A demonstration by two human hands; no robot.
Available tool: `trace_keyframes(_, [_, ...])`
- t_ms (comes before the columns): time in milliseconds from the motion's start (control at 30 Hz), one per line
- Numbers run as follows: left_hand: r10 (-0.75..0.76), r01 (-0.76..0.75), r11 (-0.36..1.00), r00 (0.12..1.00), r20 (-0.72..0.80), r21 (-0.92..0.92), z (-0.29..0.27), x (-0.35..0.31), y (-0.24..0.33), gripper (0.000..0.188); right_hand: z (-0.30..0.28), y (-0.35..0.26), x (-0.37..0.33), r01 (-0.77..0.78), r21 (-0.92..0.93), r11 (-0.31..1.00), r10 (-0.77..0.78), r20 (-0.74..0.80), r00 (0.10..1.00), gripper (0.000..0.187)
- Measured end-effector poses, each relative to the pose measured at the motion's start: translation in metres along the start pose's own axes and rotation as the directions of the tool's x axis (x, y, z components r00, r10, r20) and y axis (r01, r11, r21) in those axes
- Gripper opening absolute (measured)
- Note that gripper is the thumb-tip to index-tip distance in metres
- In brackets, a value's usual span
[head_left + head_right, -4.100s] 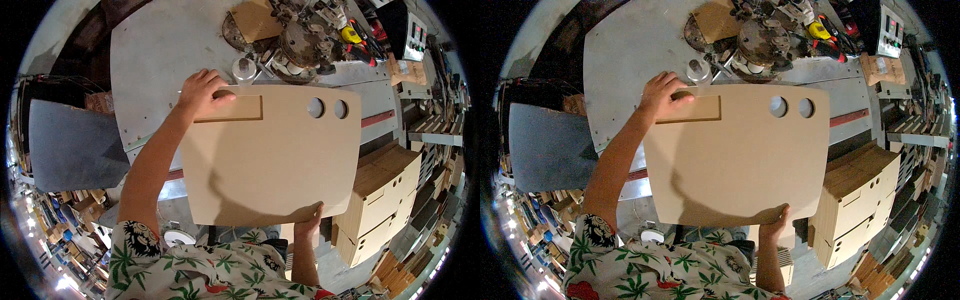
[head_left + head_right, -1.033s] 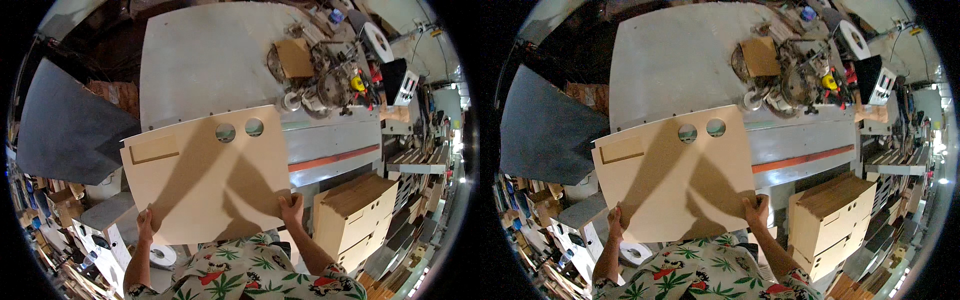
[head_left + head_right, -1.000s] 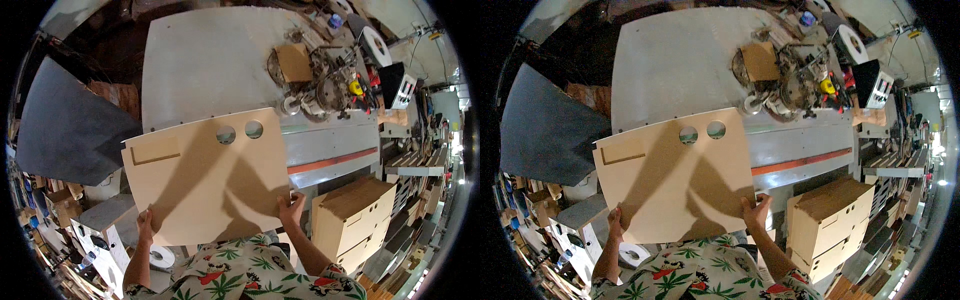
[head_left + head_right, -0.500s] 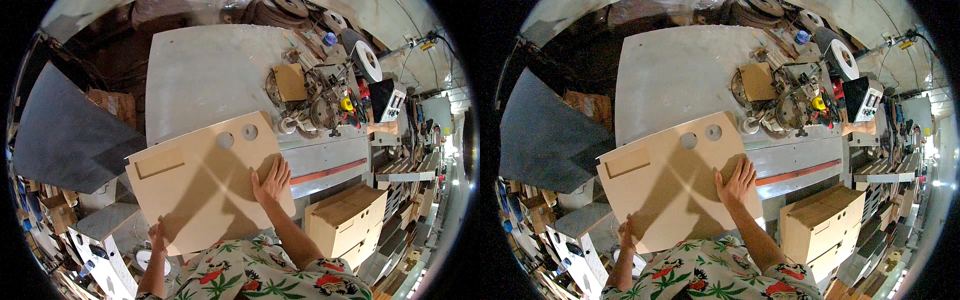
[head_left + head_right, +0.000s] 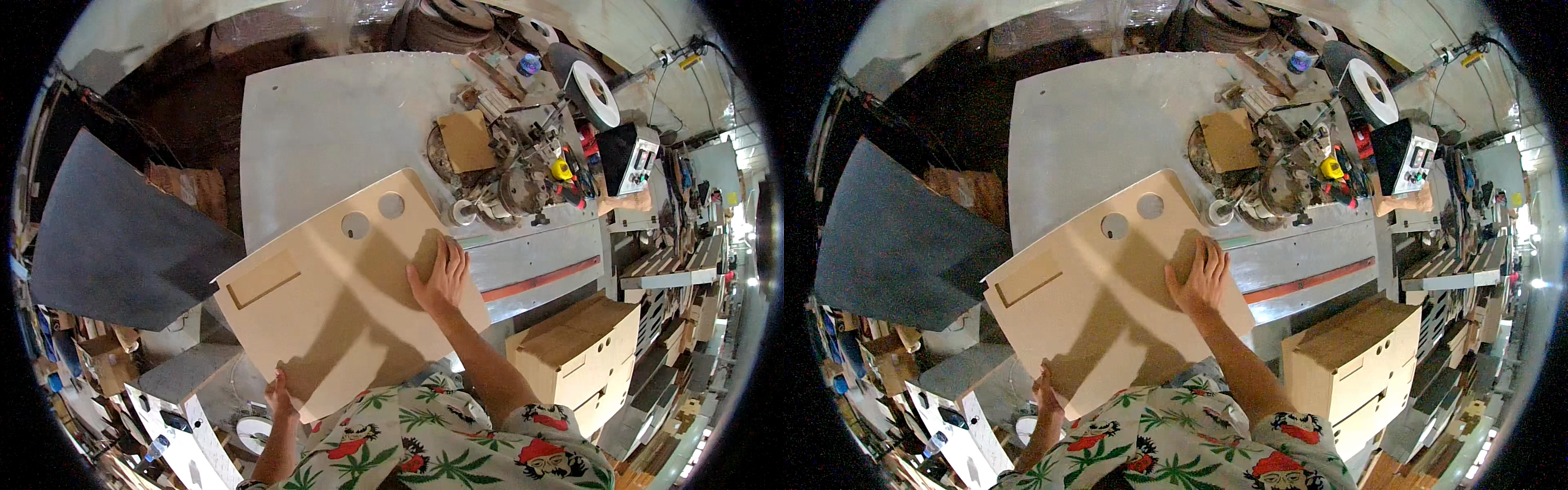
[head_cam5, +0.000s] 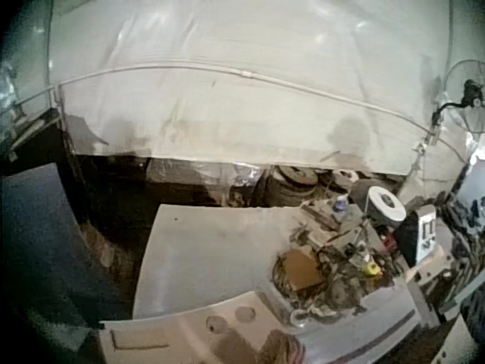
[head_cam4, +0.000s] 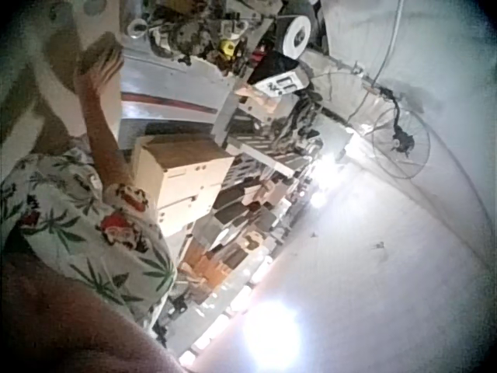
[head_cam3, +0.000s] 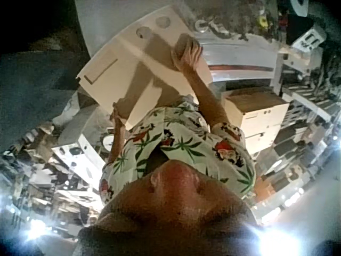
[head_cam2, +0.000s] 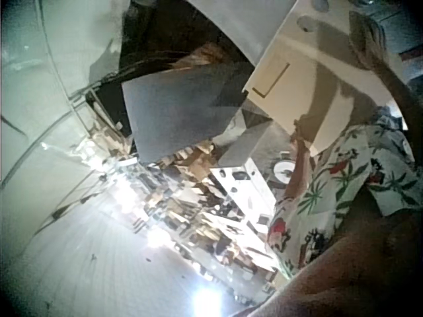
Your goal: The person applies edge banding to rectangular wooden boards using a hot-melt edge banding machine. They pick up boards from a stack, feed the edges into the machine, and then stack the finished boards on the floor.
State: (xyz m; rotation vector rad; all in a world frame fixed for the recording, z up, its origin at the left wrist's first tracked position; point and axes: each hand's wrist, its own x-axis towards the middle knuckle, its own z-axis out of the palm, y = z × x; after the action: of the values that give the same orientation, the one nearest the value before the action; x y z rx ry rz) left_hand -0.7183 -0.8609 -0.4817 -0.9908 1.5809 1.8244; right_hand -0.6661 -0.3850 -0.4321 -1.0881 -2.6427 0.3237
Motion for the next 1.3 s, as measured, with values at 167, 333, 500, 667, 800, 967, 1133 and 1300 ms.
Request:
trace_keyframes(167, [0.042, -0.036, 0.998, 0.994, 0.103, -0.058, -0.003, 0.009, -0.013, 0.050, 0.002, 0.010, 0.003, -0.015, 0.095, 0.995, 0.014, 0.006, 1.000, 0.076])
trace_keyframes(333, [0.112, -0.070, 0.979, 0.968, 0.223, -0.189, 0.019, -0.010, -0.014, 0.054, -0.001, 0.020, -0.054, -0.123, 0.093, 0.988, 0.121, 0.019, 0.992, 0.069])
trace_keyframes(500, [-0.011, 0.062, 0.983, 0.960, 0.281, -0.172, 0.002, 0.017, -0.029, 0.060, -0.033, 0.005, -0.139, -0.234, 0.147, 0.961, 0.223, 0.090, 0.971, 0.070])
trace_keyframes(667, [-0.020, 0.074, 0.987, 0.940, 0.342, -0.145, 0.033, -0.026, -0.014, 0.066, -0.015, -0.008, -0.128, -0.195, 0.213, 0.957, 0.187, 0.056, 0.981, 0.073])
trace_keyframes(800, [-0.028, 0.179, 0.954, 0.854, 0.520, -0.242, 0.036, -0.011, -0.026, 0.068, -0.012, -0.013, -0.111, -0.190, 0.148, 0.971, 0.187, 0.032, 0.982, 0.070])
trace_keyframes(967, [0.012, 0.134, 0.965, 0.838, 0.545, -0.227, 0.026, -0.003, -0.036, 0.069, -0.005, -0.014, -0.097, -0.149, 0.127, 0.981, 0.147, 0.030, 0.989, 0.067])
trace_keyframes(1133, [0.232, -0.246, 0.964, 0.964, 0.134, 0.099, 0.001, 0.015, -0.050, 0.078, 0.004, -0.013, -0.083, -0.099, 0.117, 0.988, 0.099, 0.005, 0.995, 0.065])
trace_keyframes(1300, [0.879, -0.416, -0.201, 0.323, 0.351, 0.887, 0.033, 0.044, 0.061, 0.076, 0.008, -0.013, -0.076, -0.055, 0.061, 0.997, 0.054, 0.015, 0.998, 0.062])
